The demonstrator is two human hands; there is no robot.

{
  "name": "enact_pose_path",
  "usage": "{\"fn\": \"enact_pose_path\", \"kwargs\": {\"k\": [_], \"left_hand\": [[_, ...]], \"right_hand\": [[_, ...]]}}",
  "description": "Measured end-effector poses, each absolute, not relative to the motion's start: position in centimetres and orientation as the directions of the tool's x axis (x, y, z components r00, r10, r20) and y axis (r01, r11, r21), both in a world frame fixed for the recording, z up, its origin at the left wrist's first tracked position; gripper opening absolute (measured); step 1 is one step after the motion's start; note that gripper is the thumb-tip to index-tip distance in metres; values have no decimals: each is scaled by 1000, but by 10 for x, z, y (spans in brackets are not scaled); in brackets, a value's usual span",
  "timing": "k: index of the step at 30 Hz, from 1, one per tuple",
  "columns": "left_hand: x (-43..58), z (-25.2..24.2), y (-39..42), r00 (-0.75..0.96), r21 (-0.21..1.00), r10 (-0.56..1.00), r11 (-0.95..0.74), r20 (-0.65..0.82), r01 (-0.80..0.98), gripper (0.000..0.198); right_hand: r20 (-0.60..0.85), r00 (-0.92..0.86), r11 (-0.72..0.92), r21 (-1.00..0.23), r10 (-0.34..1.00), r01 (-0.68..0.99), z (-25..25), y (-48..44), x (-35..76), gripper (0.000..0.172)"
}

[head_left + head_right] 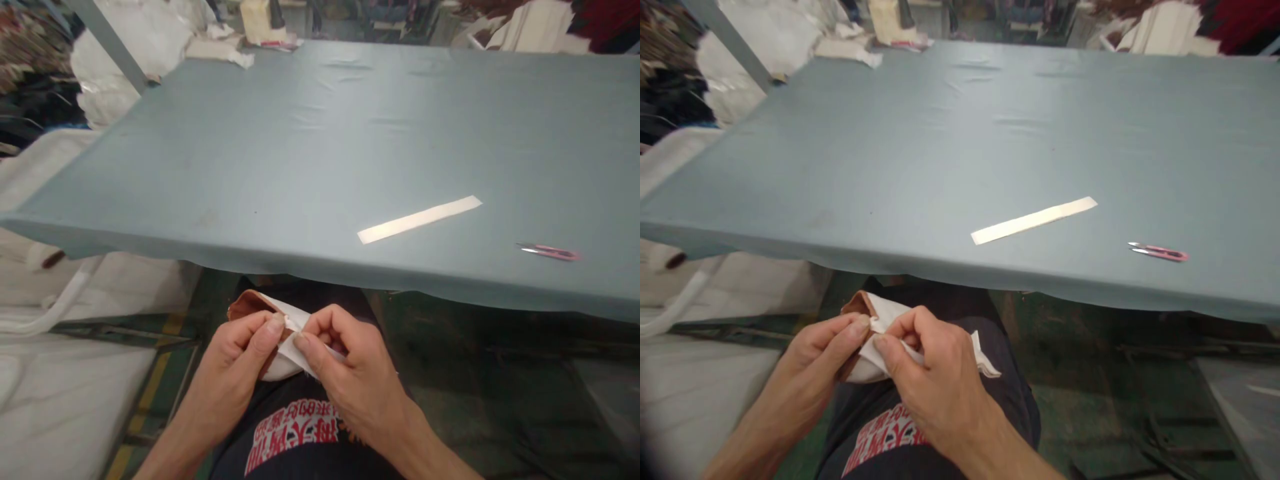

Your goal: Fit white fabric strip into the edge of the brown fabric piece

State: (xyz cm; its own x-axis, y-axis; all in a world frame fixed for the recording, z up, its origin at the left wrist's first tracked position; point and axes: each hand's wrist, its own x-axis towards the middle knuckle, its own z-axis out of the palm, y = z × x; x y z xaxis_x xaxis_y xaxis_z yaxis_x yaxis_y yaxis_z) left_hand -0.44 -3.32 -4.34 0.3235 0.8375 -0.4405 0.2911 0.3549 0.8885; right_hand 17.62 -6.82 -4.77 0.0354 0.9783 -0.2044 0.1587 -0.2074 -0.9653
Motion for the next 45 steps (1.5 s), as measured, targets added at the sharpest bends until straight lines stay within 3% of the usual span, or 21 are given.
{"fn": "enact_pose_path", "kwargs": {"k": [8, 16, 26, 31, 35, 41, 45], "left_hand": [[-16, -48, -32, 379, 898, 818, 358, -433, 254, 56], [-14, -47, -25, 369, 896, 819, 369, -439, 246, 55], [-12, -42, -20, 347, 902, 841, 331, -416, 278, 51], [-11, -47, -20, 334, 896, 837, 360, -434, 261, 56], [-14, -49, -22, 328, 903, 849, 343, -415, 257, 62], [-13, -38, -19, 381, 904, 833, 294, -402, 310, 31], [-6, -37, -21, 349, 895, 859, 237, -375, 377, 24]], "right_hand": [[-277, -23, -269, -948, 961, 171, -45, -65, 173, 24], [-43, -50, -21, -922, 998, 385, -47, -62, 174, 22], [-71, -89, -21, -882, 994, 470, -45, -53, 173, 18], [-189, -84, -135, -891, 978, 434, -43, -49, 171, 25], [-158, -55, -116, -881, 986, 458, -44, -51, 170, 24], [-97, 11, -88, -841, 995, 534, -50, -58, 167, 23], [-49, 28, -56, -838, 998, 543, -57, -62, 166, 23]]}}
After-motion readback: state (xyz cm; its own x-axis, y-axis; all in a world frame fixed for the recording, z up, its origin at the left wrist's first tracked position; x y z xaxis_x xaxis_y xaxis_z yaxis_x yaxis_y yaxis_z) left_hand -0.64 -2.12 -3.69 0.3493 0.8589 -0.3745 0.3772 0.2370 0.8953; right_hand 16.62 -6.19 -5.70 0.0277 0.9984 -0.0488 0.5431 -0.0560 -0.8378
